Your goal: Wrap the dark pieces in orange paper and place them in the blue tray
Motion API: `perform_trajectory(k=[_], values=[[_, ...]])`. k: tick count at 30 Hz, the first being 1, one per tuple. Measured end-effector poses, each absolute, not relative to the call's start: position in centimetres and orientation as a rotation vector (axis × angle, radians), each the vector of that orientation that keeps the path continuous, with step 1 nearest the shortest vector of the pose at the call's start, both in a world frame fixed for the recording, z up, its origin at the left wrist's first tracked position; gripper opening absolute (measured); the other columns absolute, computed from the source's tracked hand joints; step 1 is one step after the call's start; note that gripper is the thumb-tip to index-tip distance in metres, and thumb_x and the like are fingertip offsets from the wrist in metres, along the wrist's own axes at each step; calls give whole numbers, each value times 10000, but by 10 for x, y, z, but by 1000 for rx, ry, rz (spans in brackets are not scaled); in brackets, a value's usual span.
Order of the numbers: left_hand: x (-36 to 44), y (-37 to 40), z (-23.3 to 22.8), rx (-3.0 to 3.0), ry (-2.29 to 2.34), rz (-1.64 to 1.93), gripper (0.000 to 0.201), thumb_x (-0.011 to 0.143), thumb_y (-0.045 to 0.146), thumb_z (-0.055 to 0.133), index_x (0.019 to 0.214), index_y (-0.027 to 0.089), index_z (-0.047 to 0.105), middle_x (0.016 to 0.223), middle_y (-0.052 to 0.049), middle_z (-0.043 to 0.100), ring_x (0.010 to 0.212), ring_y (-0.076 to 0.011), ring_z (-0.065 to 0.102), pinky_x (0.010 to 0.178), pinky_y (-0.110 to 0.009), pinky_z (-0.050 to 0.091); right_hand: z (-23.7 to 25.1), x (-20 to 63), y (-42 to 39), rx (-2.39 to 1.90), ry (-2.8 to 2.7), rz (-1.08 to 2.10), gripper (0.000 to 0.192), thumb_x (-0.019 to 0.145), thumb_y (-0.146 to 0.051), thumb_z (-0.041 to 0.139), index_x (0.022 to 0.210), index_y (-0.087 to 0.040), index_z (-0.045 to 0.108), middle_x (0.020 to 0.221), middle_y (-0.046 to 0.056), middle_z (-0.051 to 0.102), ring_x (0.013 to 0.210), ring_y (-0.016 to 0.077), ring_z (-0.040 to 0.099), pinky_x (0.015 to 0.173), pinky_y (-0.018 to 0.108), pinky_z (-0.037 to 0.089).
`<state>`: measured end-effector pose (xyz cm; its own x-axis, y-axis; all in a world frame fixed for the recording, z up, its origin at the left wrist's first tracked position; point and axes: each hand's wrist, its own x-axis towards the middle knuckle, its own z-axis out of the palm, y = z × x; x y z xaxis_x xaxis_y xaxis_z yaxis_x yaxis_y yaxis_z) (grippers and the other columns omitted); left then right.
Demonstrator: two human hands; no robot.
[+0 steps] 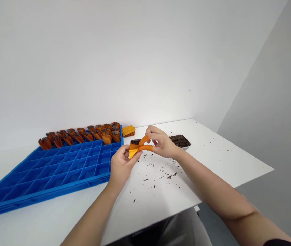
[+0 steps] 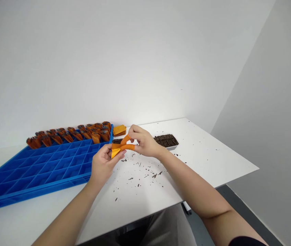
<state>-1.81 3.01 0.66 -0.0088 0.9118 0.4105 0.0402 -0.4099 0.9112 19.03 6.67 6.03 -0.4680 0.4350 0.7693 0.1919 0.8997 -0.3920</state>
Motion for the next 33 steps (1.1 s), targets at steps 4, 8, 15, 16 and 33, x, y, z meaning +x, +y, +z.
perform_trajectory(k=[4, 8, 15, 16, 33], values=[[-22, 32, 4, 1614, 1133, 1494, 358, 820, 460, 860, 1077, 224, 782, 1025, -31, 792, 928, -225, 752, 796, -346, 664, 61, 190, 66, -475, -2054, 362, 181, 969, -411, 738, 981, -230, 723, 920, 23, 464, 829, 161, 505, 544, 259, 446], [-24, 33, 4, 1655, 1171, 1443, 374, 851, 516, 814, 1066, 210, 811, 989, -23, 781, 879, -212, 725, 770, -343, 671, 62, 190, 65, -505, -2023, 467, 148, 957, -385, 752, 995, -244, 732, 964, 33, 478, 852, 164, 509, 540, 258, 444], [-23, 30, 6, 1721, 1118, 1434, 385, 939, 528, 706, 1098, 195, 816, 916, -36, 769, 864, -221, 734, 718, -341, 685, 60, 189, 66, -545, -1936, 684, 186, 914, -424, 801, 968, -256, 743, 1006, 29, 465, 865, 154, 519, 566, 255, 453], [-23, 29, 6, 1724, 1118, 1431, 404, 953, 539, 684, 1115, 191, 812, 959, -52, 784, 890, -233, 745, 710, -341, 684, 59, 189, 67, -545, -1918, 715, 195, 911, -433, 803, 959, -256, 738, 1010, 28, 463, 861, 153, 516, 565, 254, 452], [-20, 22, 12, 1861, 1204, 1369, 451, 1072, 542, 473, 1231, 180, 689, 1004, -69, 830, 673, -199, 777, 647, -323, 639, 47, 183, 78, -597, -1727, 855, 324, 876, -545, 795, 905, -244, 680, 980, 26, 510, 861, 164, 545, 587, 260, 511]])
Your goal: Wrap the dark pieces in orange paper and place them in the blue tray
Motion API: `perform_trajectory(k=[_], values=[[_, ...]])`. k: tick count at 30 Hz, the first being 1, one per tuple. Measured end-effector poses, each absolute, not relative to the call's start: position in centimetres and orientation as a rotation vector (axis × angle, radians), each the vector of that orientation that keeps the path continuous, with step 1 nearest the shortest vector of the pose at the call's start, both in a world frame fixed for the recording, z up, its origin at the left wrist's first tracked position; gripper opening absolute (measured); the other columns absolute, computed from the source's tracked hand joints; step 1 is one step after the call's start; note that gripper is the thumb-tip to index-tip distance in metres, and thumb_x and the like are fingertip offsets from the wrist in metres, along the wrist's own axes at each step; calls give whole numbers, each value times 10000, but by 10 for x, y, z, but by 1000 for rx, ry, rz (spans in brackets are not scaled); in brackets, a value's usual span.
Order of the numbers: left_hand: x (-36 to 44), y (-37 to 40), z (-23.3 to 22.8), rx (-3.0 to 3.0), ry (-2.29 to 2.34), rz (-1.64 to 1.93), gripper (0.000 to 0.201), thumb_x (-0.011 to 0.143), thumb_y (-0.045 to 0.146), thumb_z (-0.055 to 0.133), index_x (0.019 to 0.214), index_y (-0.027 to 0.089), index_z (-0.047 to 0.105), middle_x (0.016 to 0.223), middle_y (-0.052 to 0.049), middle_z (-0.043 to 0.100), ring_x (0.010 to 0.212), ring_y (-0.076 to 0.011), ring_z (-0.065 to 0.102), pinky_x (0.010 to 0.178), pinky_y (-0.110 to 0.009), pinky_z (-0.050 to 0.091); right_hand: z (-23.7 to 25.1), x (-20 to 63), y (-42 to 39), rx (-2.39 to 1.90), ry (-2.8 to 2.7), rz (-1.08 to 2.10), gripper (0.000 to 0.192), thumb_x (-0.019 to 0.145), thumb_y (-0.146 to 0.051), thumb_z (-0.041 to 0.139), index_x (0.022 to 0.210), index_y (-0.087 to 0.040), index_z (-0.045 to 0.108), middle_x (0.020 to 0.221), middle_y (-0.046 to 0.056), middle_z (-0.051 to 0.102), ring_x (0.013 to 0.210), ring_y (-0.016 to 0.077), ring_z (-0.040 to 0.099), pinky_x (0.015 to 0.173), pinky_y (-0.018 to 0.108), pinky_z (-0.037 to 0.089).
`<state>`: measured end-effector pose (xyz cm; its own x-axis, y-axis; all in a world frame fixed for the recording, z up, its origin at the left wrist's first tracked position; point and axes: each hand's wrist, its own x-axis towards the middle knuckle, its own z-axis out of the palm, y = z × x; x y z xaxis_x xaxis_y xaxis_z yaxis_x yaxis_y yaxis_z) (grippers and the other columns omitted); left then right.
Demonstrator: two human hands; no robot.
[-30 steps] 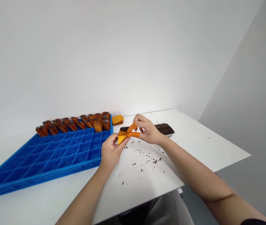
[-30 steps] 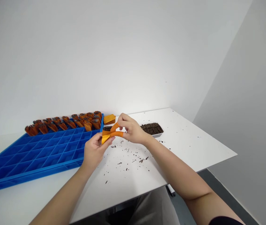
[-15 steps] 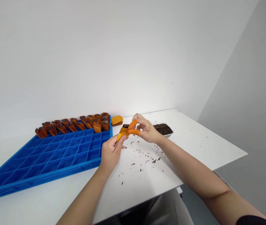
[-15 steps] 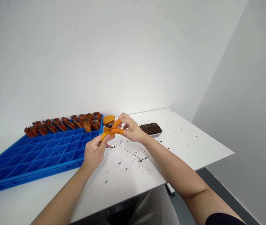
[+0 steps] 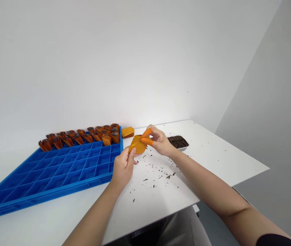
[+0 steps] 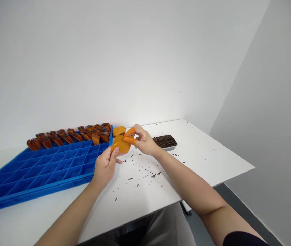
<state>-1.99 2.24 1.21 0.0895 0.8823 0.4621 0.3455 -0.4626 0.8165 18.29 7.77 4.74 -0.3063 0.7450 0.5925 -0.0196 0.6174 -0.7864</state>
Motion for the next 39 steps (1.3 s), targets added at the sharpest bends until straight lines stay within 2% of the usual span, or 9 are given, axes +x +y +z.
perform_trajectory(k=[4, 7, 11, 21, 26, 29, 31, 35, 39], values=[[-18, 21, 12, 1822, 1160, 1343, 448, 1071, 541, 479, 1222, 171, 681, 975, -77, 828, 743, -221, 797, 641, -318, 642, 49, 184, 75, -667, -1773, 773, 295, 905, -518, 776, 959, -241, 691, 981, 31, 536, 885, 165, 549, 597, 249, 493], [-16, 20, 13, 1819, 1119, 1329, 447, 1070, 535, 486, 1262, 173, 666, 1046, -97, 819, 835, -245, 814, 608, -303, 634, 52, 184, 73, -690, -1819, 702, 289, 920, -517, 760, 975, -240, 696, 987, 38, 537, 894, 168, 548, 574, 238, 468], [-16, 18, 15, 1832, 1136, 1326, 420, 1073, 518, 489, 1243, 180, 672, 1041, -98, 818, 793, -240, 814, 594, -302, 629, 52, 185, 72, -653, -1915, 654, 296, 909, -509, 775, 996, -241, 685, 991, 39, 517, 891, 170, 535, 532, 229, 443], [-15, 21, 7, 1762, 1063, 1355, 377, 1032, 517, 580, 1198, 187, 657, 1153, -93, 783, 968, -279, 814, 678, -331, 675, 49, 184, 71, -589, -2023, 513, 280, 935, -515, 747, 987, -243, 704, 964, 44, 517, 861, 183, 509, 542, 262, 445], [-14, 19, 13, 1758, 1085, 1362, 392, 1019, 539, 586, 1188, 193, 662, 1142, -99, 783, 977, -293, 813, 676, -337, 672, 52, 182, 67, -701, -1911, 602, 442, 885, -489, 809, 1241, -289, 642, 1047, 50, 559, 933, 194, 555, 578, 261, 473], [-14, 18, 13, 1789, 1084, 1344, 366, 1020, 543, 576, 1118, 203, 667, 1098, -95, 790, 947, -290, 817, 655, -322, 658, 57, 185, 67, -732, -1970, 653, 290, 917, -509, 767, 1012, -244, 694, 1016, 49, 595, 911, 183, 577, 611, 266, 476], [-14, 18, 9, 1811, 1078, 1324, 354, 1025, 539, 561, 1095, 207, 663, 1090, -90, 788, 918, -279, 819, 644, -318, 652, 62, 189, 68, -752, -2048, 689, 305, 943, -514, 734, 879, -220, 683, 968, 42, 625, 860, 170, 588, 624, 273, 469], [-13, 20, -1, 1846, 1061, 1265, 337, 1020, 526, 565, 1120, 211, 631, 1026, -83, 785, 894, -264, 813, 650, -325, 640, 70, 199, 72, -779, -2175, 681, 307, 951, -503, 729, 860, -211, 697, 865, 19, 653, 771, 154, 581, 648, 287, 455], [-10, 19, -8, 1763, 1090, 1224, 501, 989, 492, 624, 1363, 211, 444, 1062, -98, 780, 944, -261, 796, 636, -310, 606, 73, 195, 85, -781, -2119, 550, 277, 938, -484, 749, 869, -217, 727, 866, 22, 685, 761, 154, 572, 681, 297, 455]])
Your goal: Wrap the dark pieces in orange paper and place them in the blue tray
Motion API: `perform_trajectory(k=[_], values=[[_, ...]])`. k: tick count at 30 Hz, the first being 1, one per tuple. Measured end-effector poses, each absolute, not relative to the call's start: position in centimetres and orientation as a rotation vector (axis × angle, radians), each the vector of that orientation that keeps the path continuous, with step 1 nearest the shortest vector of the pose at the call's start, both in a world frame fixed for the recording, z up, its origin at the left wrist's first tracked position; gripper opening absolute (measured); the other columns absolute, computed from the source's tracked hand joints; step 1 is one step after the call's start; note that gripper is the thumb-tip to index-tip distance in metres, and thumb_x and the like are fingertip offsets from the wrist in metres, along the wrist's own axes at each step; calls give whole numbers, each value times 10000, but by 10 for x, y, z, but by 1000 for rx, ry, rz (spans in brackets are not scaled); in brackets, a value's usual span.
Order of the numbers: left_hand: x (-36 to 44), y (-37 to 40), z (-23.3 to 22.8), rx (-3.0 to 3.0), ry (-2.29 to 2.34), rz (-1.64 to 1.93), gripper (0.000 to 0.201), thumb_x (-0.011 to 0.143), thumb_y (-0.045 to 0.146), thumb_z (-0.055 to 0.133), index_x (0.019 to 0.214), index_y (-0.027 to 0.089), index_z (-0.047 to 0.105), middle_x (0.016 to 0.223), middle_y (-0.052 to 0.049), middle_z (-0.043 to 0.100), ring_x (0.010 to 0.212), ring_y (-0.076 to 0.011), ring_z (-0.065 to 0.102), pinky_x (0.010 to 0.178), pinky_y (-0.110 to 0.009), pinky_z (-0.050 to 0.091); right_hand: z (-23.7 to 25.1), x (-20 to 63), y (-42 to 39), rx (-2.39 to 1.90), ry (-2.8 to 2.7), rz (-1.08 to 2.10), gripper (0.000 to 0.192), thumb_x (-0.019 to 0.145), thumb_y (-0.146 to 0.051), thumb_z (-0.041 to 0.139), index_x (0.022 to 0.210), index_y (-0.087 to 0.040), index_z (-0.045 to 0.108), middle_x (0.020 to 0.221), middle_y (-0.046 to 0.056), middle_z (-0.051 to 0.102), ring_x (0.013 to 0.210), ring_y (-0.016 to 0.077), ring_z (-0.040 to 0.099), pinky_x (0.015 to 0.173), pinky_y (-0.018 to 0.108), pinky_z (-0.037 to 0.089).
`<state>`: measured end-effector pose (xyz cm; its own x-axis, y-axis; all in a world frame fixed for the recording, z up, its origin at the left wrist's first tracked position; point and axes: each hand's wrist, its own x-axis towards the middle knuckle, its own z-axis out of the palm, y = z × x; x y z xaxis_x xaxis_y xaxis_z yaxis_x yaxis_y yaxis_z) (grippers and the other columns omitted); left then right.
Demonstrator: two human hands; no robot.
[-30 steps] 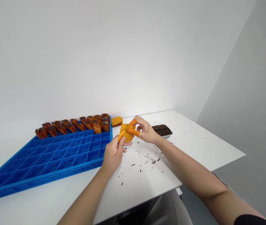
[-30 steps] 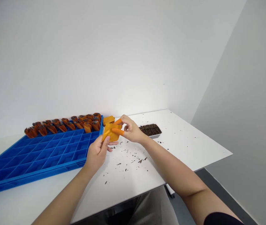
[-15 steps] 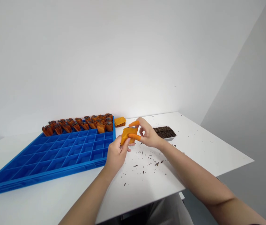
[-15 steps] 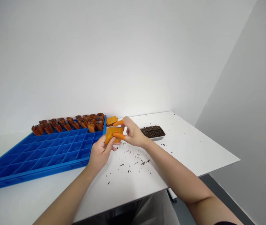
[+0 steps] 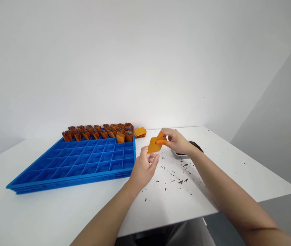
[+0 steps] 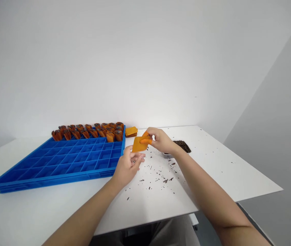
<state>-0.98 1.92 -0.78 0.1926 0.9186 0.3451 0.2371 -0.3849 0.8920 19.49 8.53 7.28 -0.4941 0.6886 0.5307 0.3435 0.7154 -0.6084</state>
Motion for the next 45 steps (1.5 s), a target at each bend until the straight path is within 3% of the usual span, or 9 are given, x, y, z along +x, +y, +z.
perform_trajectory(k=[6, 13, 17, 24, 30, 36, 40, 45], values=[[-3, 11, -7, 1529, 1118, 1261, 719, 1003, 419, 588, 1498, 179, 126, 994, -91, 780, 780, -222, 785, 592, -292, 572, 96, 141, 121, -804, -2247, 551, 253, 888, -469, 787, 881, -216, 778, 906, 26, 739, 721, 137, 595, 704, 295, 483], [2, 1, -14, 1421, 1166, 1151, 967, 968, 353, 614, 1621, 183, -79, 902, -27, 764, 634, -191, 722, 538, -288, 506, 120, 45, 171, -717, -2354, 686, 175, 849, -344, 804, 873, -181, 746, 809, 9, 729, 680, 128, 620, 652, 265, 474], [-1, -4, -17, 1673, 1154, 1112, 904, 974, 325, 578, 1643, 149, -5, 832, -6, 724, 714, -212, 700, 647, -327, 484, 96, -7, 198, -713, -2530, 731, 75, 902, -246, 738, 906, -171, 728, 729, -22, 697, 596, 110, 588, 633, 254, 445], [-7, -5, -8, 1713, 1286, 1048, 928, 954, 338, 559, 1636, 50, 0, 806, -58, 732, 774, -288, 691, 680, -361, 443, 71, -45, 224, -755, -2766, 185, 72, 885, -129, 731, 945, -166, 746, 926, 32, 775, 795, 152, 629, 702, 255, 390], [-6, -5, -6, 1652, 1255, 1084, 1019, 917, 353, 613, 1653, 54, -24, 801, -57, 732, 764, -295, 683, 686, -357, 434, 80, -49, 226, -830, -2886, -103, 172, 871, -144, 744, 1018, -219, 791, 1020, 40, 808, 869, 198, 664, 708, 288, 379], [-7, 0, -10, 1536, 1235, 1125, 974, 882, 389, 670, 1592, 37, 104, 820, -79, 722, 710, -289, 669, 708, -365, 437, 74, -65, 209, -765, -2900, -499, 160, 947, -265, 712, 1067, -205, 798, 1183, 132, 744, 1107, 294, 610, 838, 368, 368], [-8, 1, -11, 1599, 1280, 1073, 919, 909, 379, 630, 1583, 41, 105, 805, -70, 709, 712, -284, 665, 667, -351, 427, 79, -58, 203, -760, -2796, -487, 379, 903, -384, 784, 1227, -197, 729, 1252, 141, 674, 1035, 280, 599, 857, 370, 338], [-8, 0, -14, 1727, 1217, 1104, 833, 935, 342, 603, 1591, 108, 145, 739, -1, 675, 704, -256, 651, 714, -344, 451, 89, -20, 210, -631, -2635, -471, 323, 1088, -398, 503, 1178, -200, 742, 1121, 127, 675, 1005, 255, 565, 909, 391, 286]])
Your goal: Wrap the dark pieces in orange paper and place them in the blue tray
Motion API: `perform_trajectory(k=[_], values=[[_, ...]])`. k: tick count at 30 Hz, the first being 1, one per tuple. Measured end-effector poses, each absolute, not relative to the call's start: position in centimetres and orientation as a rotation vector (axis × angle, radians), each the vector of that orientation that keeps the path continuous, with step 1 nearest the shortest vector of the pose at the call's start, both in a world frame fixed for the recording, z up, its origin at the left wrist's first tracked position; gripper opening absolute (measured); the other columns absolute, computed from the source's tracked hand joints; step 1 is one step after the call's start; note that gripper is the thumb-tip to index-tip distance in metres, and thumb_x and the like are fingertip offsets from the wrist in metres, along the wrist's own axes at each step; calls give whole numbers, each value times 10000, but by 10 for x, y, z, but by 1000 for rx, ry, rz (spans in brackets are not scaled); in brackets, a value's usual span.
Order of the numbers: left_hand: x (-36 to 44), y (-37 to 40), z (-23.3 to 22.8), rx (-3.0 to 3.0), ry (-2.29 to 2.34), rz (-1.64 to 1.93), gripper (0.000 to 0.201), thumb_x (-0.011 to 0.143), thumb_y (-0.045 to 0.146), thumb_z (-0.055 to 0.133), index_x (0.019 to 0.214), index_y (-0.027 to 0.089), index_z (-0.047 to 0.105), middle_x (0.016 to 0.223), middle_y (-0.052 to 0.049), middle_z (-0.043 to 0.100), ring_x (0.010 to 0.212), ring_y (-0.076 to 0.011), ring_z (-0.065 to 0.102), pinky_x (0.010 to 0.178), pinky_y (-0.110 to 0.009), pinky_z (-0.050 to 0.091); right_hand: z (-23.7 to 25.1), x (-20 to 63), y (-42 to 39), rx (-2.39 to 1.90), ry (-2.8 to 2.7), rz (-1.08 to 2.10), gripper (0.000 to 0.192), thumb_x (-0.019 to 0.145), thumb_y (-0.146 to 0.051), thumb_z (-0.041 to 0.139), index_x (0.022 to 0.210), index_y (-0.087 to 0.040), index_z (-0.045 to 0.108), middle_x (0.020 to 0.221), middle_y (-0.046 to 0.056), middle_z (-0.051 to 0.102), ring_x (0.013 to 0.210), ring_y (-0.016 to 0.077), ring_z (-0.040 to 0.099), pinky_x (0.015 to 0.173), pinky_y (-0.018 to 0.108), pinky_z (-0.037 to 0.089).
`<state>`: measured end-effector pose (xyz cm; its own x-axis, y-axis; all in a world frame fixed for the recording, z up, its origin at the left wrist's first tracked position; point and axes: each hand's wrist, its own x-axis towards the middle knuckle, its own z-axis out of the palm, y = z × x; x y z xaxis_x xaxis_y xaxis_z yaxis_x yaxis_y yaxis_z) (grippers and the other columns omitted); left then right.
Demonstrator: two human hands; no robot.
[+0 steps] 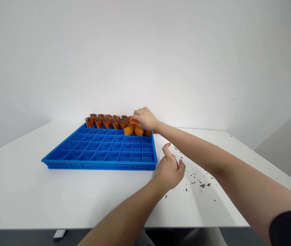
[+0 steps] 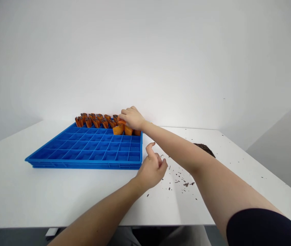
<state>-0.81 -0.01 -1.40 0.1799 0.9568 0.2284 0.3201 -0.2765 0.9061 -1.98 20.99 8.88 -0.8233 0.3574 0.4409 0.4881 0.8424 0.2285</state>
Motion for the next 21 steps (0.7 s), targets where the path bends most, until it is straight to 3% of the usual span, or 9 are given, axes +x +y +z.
perform_trajectory(k=[4, 9, 15, 21], values=[[-8, -1, -12, 1855, 1195, 1086, 686, 959, 324, 562, 1529, 128, 234, 745, 1, 657, 698, -245, 634, 706, -350, 437, 91, 28, 227, -983, -2502, -513, 352, 1101, -345, 466, 1234, -177, 746, 1188, 158, 657, 1050, 268, 572, 941, 417, 275], [-9, 1, -10, 1901, 1156, 1090, 565, 979, 284, 509, 1461, 159, 241, 756, 24, 628, 701, -227, 614, 674, -337, 418, 76, 84, 246, -1452, -2667, -386, 277, 1027, -312, 605, 1211, -230, 796, 1334, 148, 608, 1094, 264, 618, 966, 392, 324], [-8, 1, -13, 1909, 1133, 1081, 569, 976, 267, 525, 1449, 180, 220, 765, 38, 606, 700, -214, 598, 672, -331, 399, 48, 107, 252, -1463, -2799, -277, 367, 895, -370, 788, 1260, -331, 785, 1339, 89, 642, 1084, 240, 647, 931, 339, 370], [-7, 3, -16, 1917, 1119, 1105, 544, 974, 252, 522, 1422, 188, 222, 760, 49, 574, 705, -208, 586, 703, -339, 407, 48, 109, 248, -1402, -2766, -324, 244, 933, -216, 699, 1135, -273, 824, 1270, 68, 690, 979, 202, 674, 891, 320, 374]])
